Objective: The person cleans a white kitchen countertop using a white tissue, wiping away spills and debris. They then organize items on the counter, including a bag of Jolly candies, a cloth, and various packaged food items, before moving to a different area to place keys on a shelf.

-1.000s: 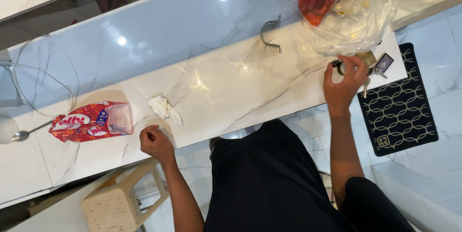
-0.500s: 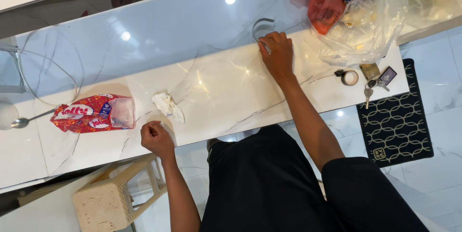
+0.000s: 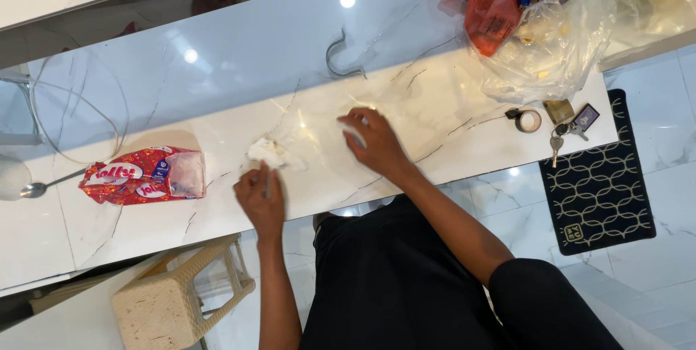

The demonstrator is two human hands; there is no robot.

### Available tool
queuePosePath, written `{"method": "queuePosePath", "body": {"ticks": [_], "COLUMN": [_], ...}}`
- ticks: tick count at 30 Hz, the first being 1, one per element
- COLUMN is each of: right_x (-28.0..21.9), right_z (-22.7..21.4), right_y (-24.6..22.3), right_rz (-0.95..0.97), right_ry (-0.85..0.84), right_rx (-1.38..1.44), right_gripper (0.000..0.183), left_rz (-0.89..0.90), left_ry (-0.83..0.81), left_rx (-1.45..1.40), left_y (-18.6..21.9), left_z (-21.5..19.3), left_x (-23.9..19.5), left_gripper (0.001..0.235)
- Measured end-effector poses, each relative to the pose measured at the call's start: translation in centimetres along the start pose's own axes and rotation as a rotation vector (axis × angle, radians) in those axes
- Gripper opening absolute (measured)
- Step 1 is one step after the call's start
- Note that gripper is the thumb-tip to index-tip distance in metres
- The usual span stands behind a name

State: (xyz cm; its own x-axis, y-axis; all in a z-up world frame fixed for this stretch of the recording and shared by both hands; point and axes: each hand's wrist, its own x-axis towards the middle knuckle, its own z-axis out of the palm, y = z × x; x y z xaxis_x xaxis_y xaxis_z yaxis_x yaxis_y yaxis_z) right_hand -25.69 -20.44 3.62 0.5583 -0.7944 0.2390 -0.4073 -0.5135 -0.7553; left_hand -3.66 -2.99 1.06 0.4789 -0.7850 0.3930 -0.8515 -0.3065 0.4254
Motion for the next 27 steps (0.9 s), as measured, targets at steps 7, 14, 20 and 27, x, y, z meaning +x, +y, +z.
{"method": "queuePosePath", "body": {"ticks": [7,14,20,27], "right_x": [-2.4,-5.5,-8.9,-1.7], "right_z": [-0.9,-1.6,-7.1,-8.5], "right_y": [-2.8,0.7,5.3,14.4], "right_rz": [-0.125,-0.142,0.04,0.139], "right_ry": [-0.115,-0.178,-0.021,0.239], "right_rx": [-0.068,-0.365,-0.628,-0.626], "right_gripper": [0.051,0.038,0.039,0.033], "left_rz": [0.081,-0.122,-0.177,-0.168], "left_ry": [-0.274,-0.347,-0.28,-0.262], "left_rx": [-0.323,-0.616,-0.597,-0.573], "left_y": [9.6,8.2,7.8,7.8], "left_z": [2.6,0.5,0.2,0.2], "left_x": [1.4,1.5,0.4,0.2], "left_gripper": [0.033,0.022,0.018,0.02]}}
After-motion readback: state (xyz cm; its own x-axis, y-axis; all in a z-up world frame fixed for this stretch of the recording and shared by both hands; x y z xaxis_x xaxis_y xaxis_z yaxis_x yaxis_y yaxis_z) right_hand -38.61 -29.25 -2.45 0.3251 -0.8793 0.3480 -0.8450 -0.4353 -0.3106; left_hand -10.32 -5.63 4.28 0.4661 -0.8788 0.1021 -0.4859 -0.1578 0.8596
